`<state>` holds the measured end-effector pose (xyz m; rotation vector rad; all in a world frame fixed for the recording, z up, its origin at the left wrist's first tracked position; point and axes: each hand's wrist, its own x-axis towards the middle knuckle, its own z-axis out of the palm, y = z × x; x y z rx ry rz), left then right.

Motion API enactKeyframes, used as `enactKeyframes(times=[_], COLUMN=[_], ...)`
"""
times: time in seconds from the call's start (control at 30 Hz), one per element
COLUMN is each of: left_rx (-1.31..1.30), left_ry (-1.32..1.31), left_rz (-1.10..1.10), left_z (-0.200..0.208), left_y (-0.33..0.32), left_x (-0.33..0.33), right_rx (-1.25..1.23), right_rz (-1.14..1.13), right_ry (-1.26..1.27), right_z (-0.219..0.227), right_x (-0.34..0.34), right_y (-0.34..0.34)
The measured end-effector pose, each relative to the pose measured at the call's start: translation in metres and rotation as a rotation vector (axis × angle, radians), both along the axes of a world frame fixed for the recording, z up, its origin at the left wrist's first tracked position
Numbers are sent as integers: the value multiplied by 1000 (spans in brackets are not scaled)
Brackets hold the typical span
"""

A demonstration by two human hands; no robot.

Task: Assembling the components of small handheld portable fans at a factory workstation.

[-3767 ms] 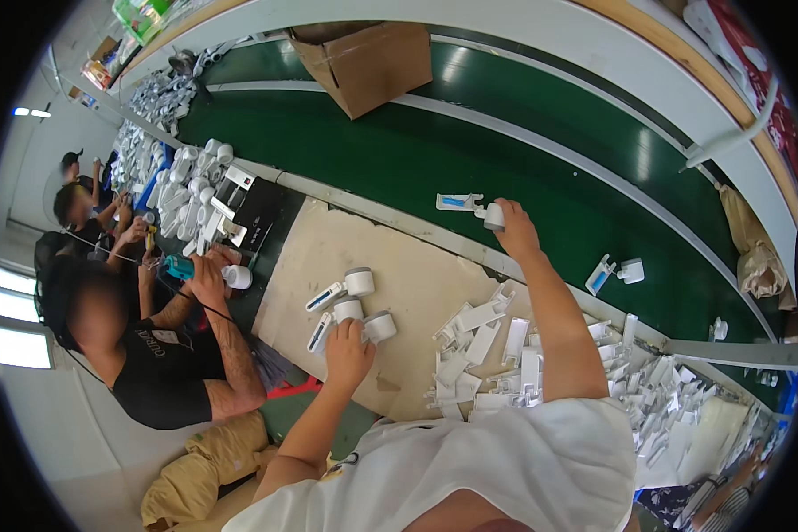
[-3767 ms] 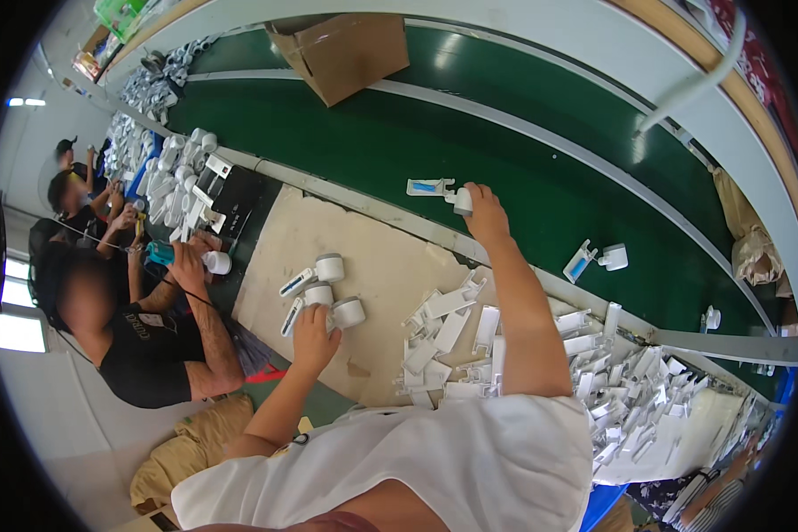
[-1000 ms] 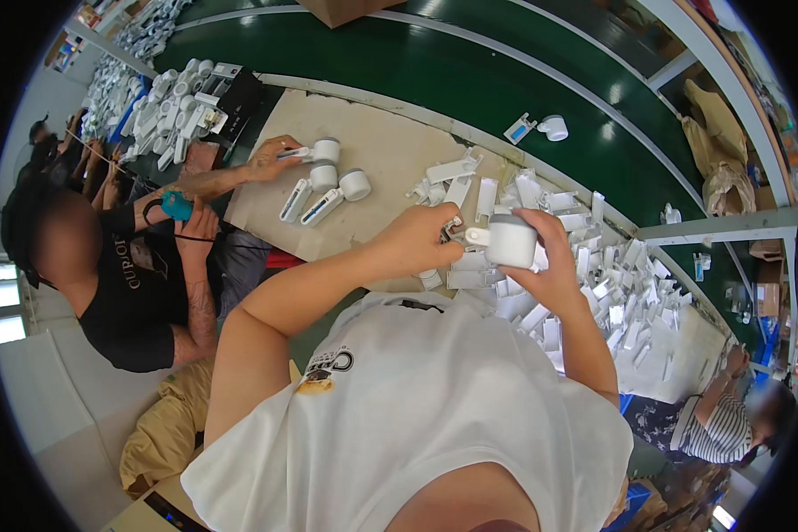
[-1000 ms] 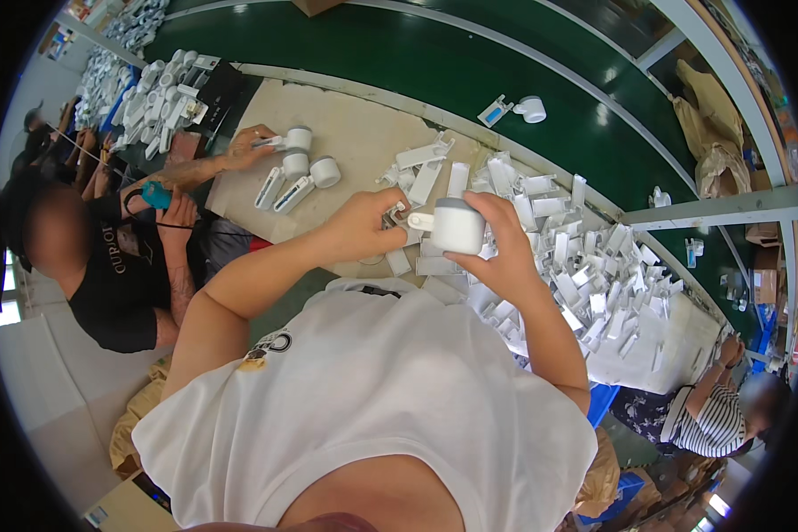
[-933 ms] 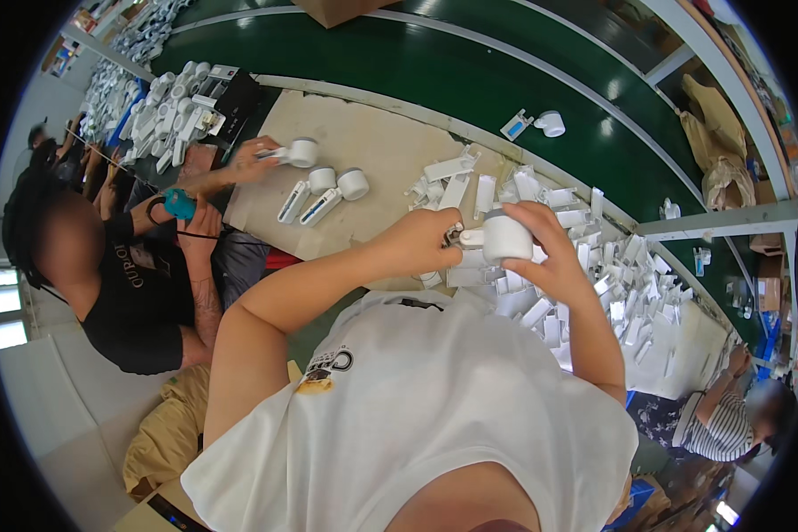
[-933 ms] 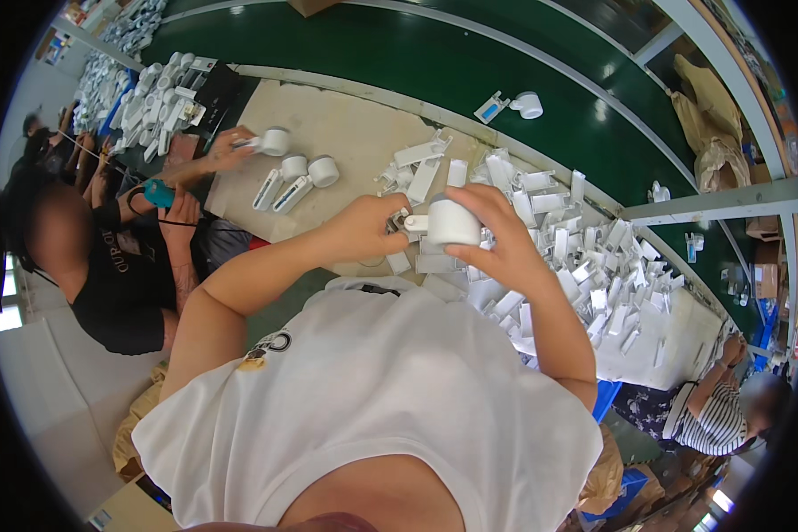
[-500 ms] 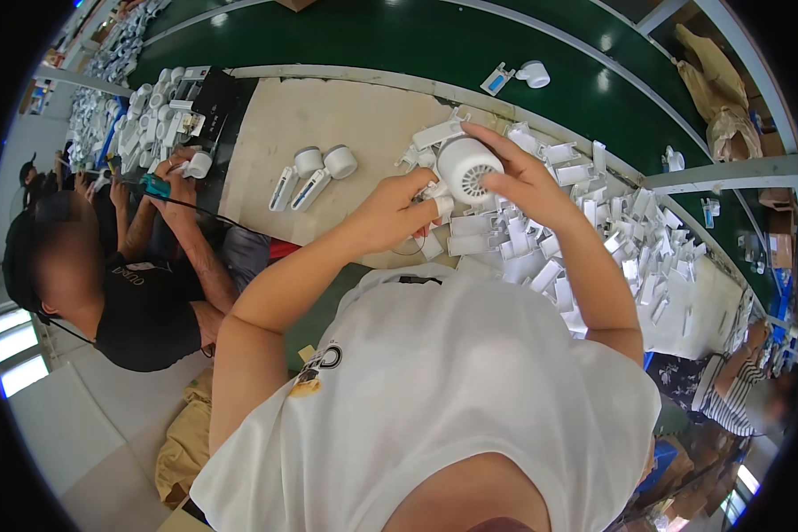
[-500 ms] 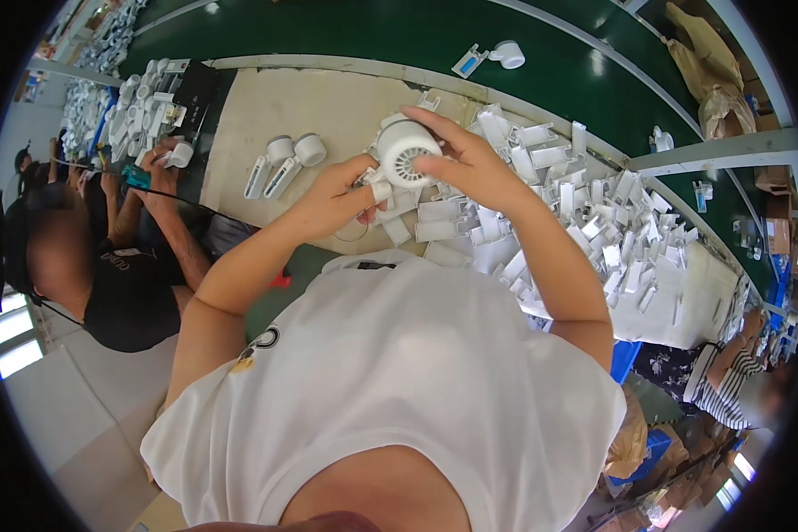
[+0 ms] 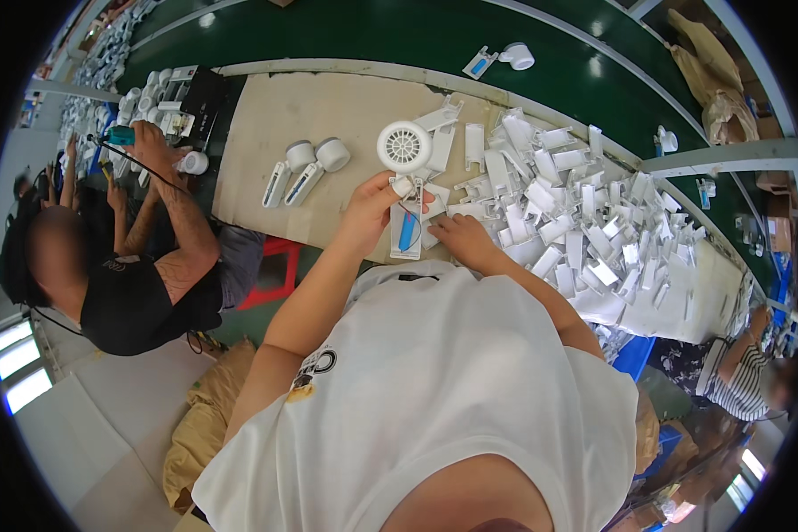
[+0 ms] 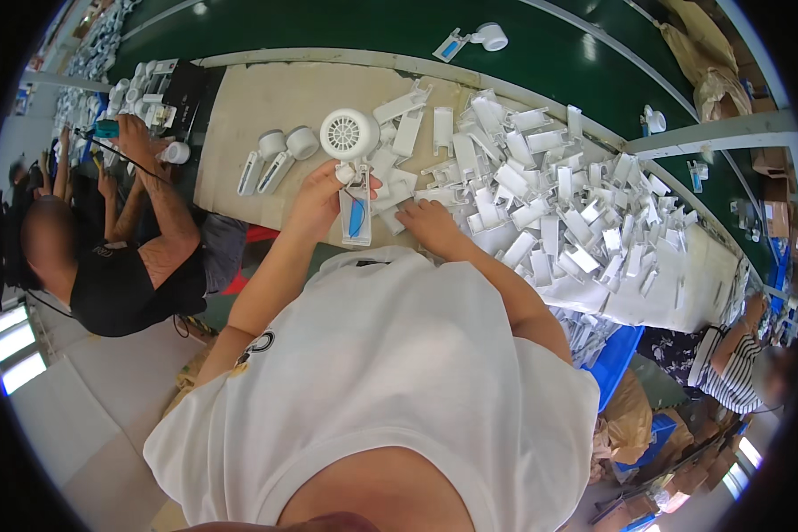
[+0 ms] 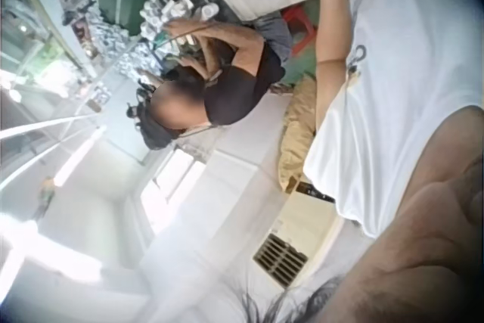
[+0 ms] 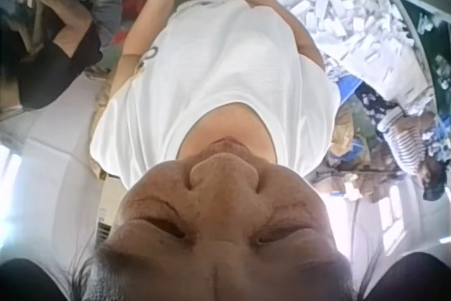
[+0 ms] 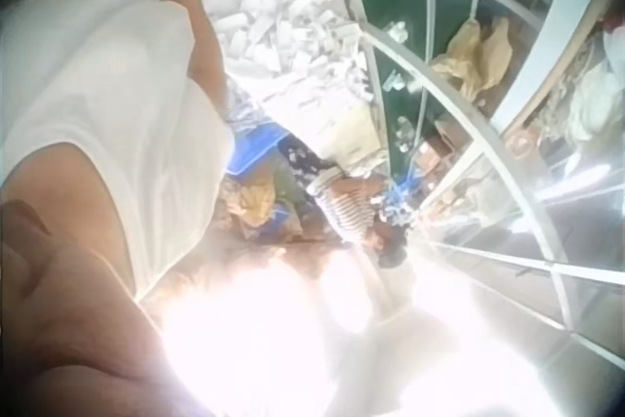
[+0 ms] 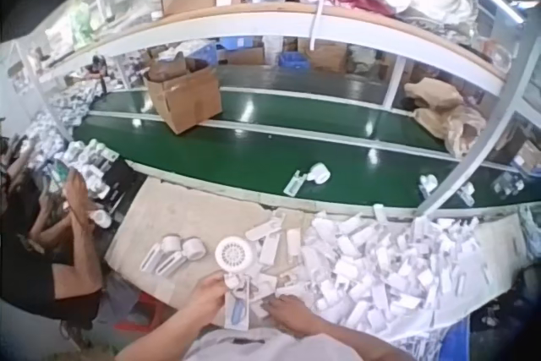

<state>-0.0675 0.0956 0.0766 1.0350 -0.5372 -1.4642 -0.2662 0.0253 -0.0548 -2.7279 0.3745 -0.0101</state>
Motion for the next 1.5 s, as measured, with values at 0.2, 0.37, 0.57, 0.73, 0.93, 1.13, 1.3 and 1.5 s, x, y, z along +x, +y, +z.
enactKeyframes(times=[0.2,0.37,0.57,0.73,0.93,1.13,1.3,1.5], left_rx=[13,100,86,64,129,113,105,-58], left_ry=[-33,-141,-165,-86,12,155,124,161], left_rz=[46,90,108,148,51,72,225,454], left_z=[-1,2,-2,-6,-3,-4,-7,-9], left_y=[5,8,4,5,3,6,4,-17], left_x=[-1,0,-2,0,9,0,5,-11], right_rx=[250,216,-32,-100,-222,-249,79,17], right_rz=[-326,-578,-547,-390,319,537,110,-335], right_ry=[-307,-361,-271,-15,-77,100,-239,-519], right_z=[50,24,30,32,32,18,79,181], right_x=[-9,-53,-14,2,-18,-18,-13,25], right_y=[-10,-25,-17,-27,-76,-94,-88,-33])
